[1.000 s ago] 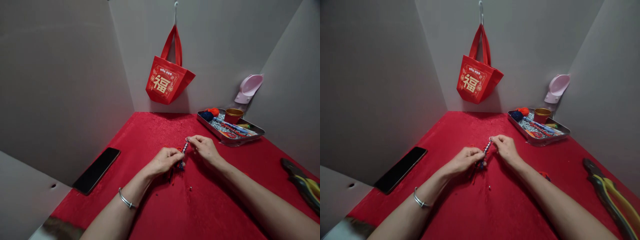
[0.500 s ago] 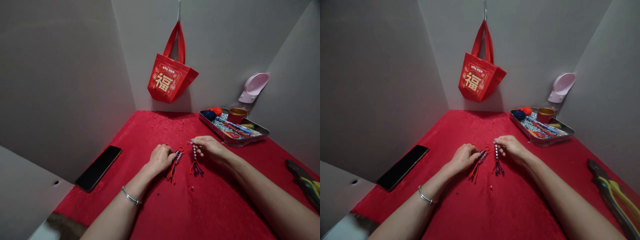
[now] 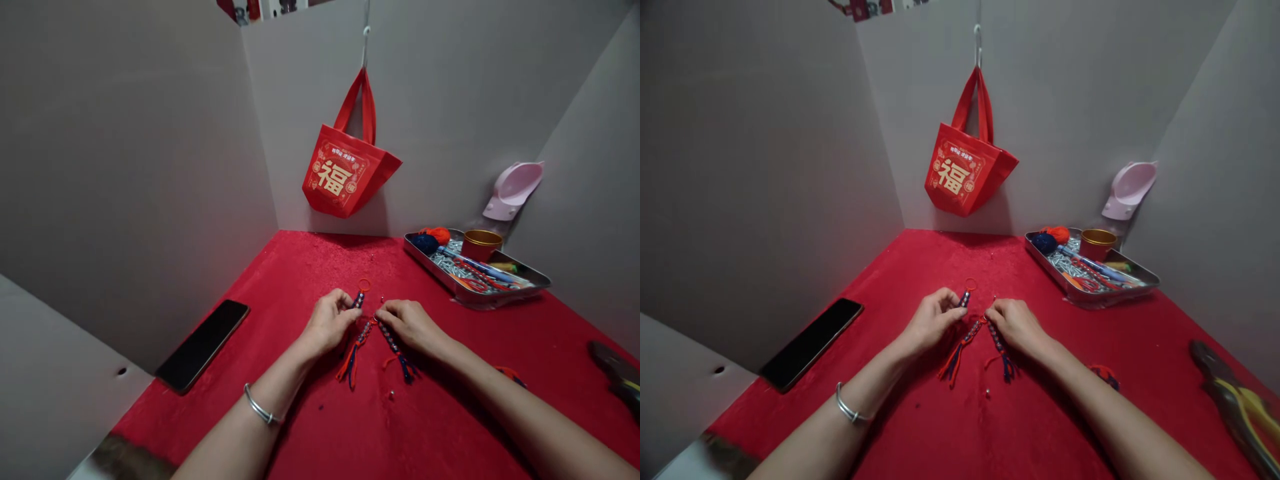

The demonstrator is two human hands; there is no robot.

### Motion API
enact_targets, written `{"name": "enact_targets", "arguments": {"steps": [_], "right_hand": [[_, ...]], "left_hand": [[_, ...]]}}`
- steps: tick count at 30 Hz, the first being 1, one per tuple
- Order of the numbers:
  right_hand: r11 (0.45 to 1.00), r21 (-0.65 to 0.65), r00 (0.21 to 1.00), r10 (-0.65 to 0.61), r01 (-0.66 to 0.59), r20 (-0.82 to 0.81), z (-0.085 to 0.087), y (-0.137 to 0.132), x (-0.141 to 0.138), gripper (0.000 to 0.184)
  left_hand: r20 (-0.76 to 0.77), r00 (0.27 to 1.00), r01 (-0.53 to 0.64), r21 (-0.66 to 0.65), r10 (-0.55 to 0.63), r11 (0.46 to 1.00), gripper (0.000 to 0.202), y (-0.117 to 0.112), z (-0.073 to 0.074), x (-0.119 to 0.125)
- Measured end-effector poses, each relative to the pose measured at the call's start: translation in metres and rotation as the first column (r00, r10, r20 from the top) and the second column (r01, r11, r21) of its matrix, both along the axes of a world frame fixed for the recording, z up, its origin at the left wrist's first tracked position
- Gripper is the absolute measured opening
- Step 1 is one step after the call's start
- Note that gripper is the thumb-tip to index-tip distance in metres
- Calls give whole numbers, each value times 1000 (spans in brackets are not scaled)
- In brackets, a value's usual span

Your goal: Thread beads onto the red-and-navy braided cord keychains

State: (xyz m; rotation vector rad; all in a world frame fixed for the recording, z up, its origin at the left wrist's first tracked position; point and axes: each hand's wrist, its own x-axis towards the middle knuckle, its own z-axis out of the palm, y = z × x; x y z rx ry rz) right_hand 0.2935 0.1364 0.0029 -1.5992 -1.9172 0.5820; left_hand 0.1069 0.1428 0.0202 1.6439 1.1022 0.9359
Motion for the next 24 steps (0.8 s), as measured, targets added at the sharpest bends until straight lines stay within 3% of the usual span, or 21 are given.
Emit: {"name": "enact_targets", "arguments": {"steps": [3, 6, 10, 12, 14, 16, 18, 22, 24], "right_hand": [[991, 114, 997, -68, 71, -28, 8, -4, -4, 21], [998, 57, 949, 4, 15, -316, 20, -10, -12, 27], [980, -109, 715, 42, -164, -698, 25, -12, -26, 22], [969, -150, 618, 2, -195, -786, 25, -12, -30, 19], [958, -196, 572, -41, -211, -819, 25, -11, -32, 21], [943, -241, 561, -72, -232, -824, 26, -10, -33, 23], [940, -252, 568, -81, -231, -819, 27, -10, -33, 26], [971, -219, 657, -104, -96, -747, 26, -12, -30, 24], [968, -229, 716, -87, -103, -692, 25, -15, -29, 23]], "left_hand": [[258, 966, 43, -153, -2, 987, 22, -5, 5, 5], [417, 909, 143, -273, -17, 951, 35, -10, 8, 9], [436, 892, 253, -259, -120, 932, 32, -15, 8, 11], [403, 905, 266, -278, -139, 923, 28, -15, 8, 10], [401, 899, 317, -325, -173, 891, 30, -15, 8, 8], [437, 875, 383, -360, -209, 851, 34, -13, 7, 6], [471, 863, 379, -362, -183, 852, 41, -11, 7, 5], [518, 856, 206, -339, -1, 918, 41, -5, 10, 2], [556, 828, 135, -317, 69, 939, 40, -3, 12, 0]]}}
